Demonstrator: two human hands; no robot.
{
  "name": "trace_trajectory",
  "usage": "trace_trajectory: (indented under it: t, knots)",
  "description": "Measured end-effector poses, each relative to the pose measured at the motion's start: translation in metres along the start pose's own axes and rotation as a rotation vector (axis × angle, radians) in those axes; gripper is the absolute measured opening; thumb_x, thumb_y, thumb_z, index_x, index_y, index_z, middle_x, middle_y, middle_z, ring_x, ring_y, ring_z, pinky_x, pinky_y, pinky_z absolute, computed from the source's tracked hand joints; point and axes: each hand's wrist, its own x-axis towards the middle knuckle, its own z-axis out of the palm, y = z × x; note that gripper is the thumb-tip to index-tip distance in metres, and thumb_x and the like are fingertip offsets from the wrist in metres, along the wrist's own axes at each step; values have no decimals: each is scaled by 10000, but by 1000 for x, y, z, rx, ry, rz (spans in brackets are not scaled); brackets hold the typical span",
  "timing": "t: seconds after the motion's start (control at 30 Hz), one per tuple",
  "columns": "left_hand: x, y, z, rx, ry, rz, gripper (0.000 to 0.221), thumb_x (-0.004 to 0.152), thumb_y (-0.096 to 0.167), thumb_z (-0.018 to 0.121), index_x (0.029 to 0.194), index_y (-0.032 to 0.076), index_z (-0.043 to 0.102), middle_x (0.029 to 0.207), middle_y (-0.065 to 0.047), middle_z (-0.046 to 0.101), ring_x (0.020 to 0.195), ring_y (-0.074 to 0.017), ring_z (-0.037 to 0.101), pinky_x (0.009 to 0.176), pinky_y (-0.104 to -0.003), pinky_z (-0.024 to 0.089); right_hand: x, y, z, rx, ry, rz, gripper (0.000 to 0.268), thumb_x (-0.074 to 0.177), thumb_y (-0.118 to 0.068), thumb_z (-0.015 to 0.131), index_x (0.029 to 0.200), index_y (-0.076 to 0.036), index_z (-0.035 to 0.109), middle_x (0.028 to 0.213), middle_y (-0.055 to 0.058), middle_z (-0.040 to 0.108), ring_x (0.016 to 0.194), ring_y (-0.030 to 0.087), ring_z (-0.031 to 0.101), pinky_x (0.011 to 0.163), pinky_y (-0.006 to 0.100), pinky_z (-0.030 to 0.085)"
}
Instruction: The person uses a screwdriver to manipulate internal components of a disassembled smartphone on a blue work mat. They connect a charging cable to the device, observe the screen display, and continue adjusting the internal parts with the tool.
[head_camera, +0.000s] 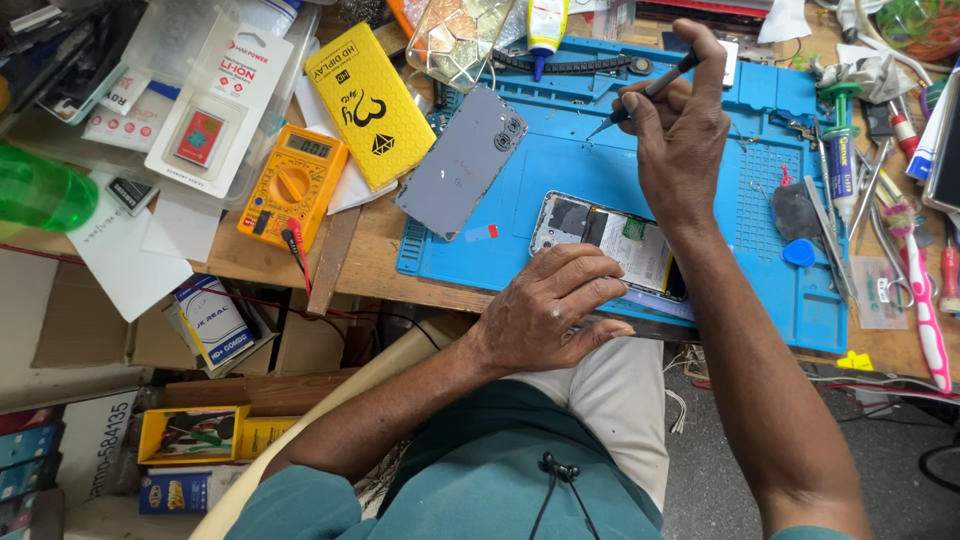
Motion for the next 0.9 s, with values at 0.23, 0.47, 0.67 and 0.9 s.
trace_trajectory:
  t: [0.23,0.47,0.67,0.9]
  knots:
    - [2,2,-3,-43,58,-20,354,944,308,784,1167,57,673,1222,-91,646,1245,-283,599,1104,-429,510,-5,-1,-9,133,8,51,582,1194,49,625,1575,-168,242,1158,157,793,1076,228,823,912,340,678]
    - [29,-34,-24,-214,244,-480,174,975,164,749,1124,97,691,1088,-55,733,995,-173,706,857,-359,583,-21,-38,-36,703,139,396,613,1179,2,666,1584,-102,218,1117,202,765,1016,260,797,850,326,690]
    - [50,-54,-22,-59,131,-317,288,873,149,790,1147,86,724,1087,-61,737,981,-216,686,847,-363,568,-37,-63,-45,837,175,475,668,1122,-32,692,1612,-90,242,1122,214,752,972,275,786,862,365,688]
    - [49,-49,-16,-75,170,-334,112,878,152,813,957,93,758,911,-17,747,891,-187,659,764,-350,540,-47,-64,-43,829,162,459,672,1122,-44,710,1613,-87,252,1092,216,751,991,284,787,837,359,689]
